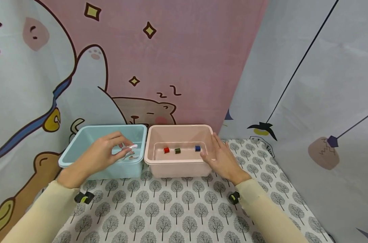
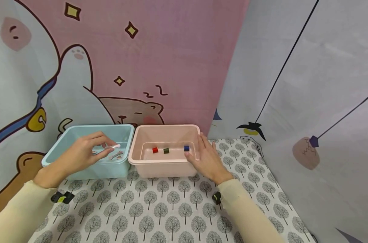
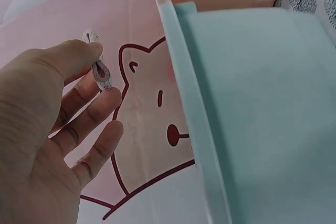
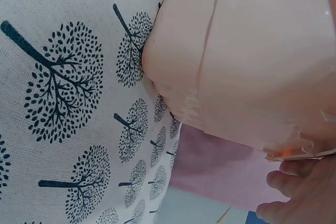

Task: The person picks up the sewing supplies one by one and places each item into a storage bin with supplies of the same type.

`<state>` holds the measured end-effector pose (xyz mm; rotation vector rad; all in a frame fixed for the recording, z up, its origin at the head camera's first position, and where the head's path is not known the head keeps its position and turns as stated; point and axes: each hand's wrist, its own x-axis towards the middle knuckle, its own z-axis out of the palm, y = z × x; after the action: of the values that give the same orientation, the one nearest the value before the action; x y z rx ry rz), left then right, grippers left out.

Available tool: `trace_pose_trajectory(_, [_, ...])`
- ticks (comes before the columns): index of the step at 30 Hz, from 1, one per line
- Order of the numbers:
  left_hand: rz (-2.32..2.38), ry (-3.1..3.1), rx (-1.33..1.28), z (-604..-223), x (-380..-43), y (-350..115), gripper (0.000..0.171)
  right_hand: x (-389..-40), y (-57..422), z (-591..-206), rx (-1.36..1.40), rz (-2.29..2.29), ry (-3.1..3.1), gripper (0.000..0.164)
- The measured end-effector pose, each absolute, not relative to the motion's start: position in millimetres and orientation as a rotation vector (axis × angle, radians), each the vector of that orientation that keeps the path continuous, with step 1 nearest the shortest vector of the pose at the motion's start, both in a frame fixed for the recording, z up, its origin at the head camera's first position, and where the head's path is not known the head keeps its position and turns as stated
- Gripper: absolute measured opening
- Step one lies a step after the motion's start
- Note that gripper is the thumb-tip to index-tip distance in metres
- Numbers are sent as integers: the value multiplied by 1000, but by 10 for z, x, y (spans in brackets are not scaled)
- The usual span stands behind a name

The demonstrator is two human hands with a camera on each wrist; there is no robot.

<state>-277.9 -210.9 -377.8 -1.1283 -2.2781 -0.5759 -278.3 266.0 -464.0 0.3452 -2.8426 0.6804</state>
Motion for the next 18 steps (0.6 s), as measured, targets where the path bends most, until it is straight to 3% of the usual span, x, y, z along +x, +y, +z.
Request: trace_pose_trajectory(18, [-576,-2342,-1023,-3712,-2980,-2224,24,-2780,2657,-4661,351,698,-2819,108])
